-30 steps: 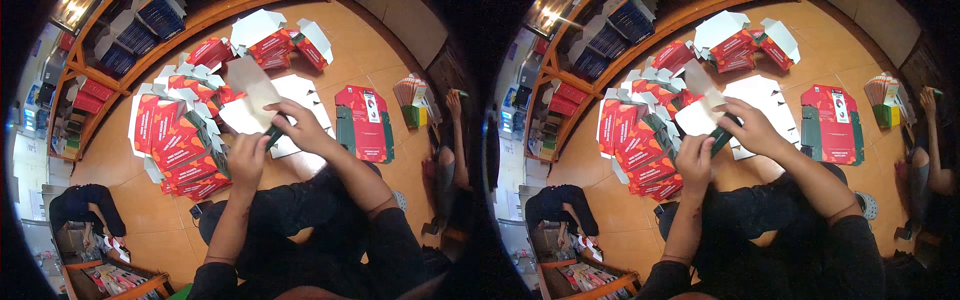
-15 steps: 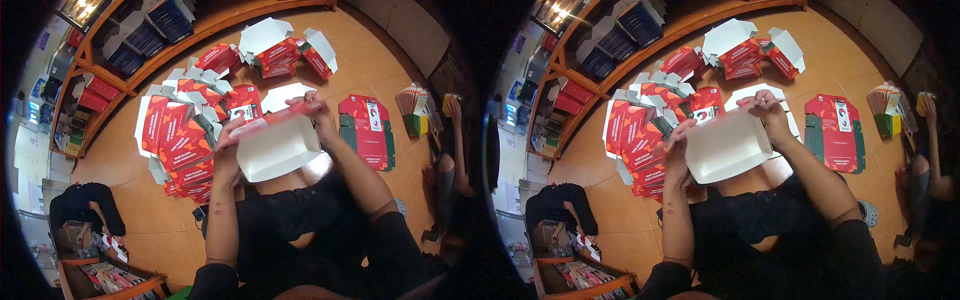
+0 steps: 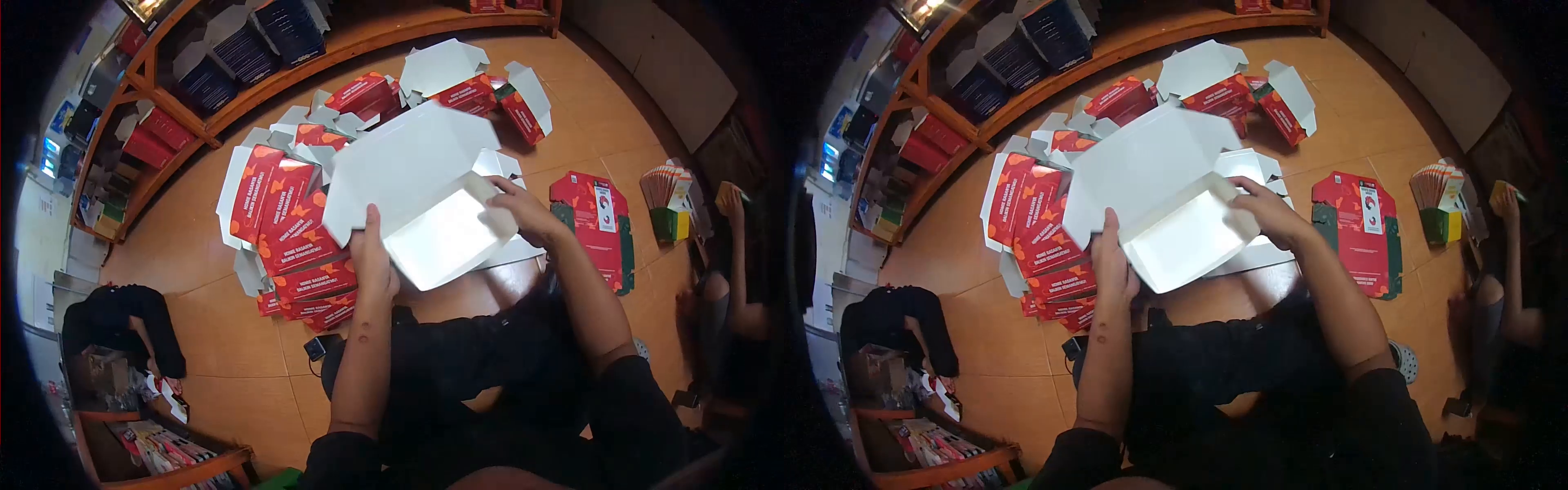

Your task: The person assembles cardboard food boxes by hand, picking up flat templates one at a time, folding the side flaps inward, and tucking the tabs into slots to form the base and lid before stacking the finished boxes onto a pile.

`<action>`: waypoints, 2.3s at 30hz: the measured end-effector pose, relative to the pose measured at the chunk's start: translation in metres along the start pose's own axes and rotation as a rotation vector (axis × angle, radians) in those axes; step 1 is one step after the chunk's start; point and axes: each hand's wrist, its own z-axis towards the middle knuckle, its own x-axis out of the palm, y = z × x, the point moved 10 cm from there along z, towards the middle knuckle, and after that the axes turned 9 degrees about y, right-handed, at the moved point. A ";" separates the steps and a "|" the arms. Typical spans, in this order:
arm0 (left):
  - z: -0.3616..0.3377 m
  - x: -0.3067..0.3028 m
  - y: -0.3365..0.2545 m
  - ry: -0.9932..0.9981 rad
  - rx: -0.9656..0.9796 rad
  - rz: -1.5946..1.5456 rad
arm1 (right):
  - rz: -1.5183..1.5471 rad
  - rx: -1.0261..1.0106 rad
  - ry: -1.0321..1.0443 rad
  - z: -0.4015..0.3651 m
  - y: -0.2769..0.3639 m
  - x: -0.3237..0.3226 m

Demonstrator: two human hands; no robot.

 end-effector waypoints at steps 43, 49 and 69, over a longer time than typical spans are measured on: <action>-0.006 -0.010 -0.030 -0.035 0.045 -0.084 | -1.422 -0.156 0.492 0.061 -0.170 0.047; -0.002 -0.009 -0.023 -0.022 0.043 -0.084 | -1.418 -0.055 0.359 0.059 -0.157 0.038; -0.024 0.061 0.015 0.495 -0.061 0.550 | -0.597 -0.747 -0.372 -0.060 0.139 0.045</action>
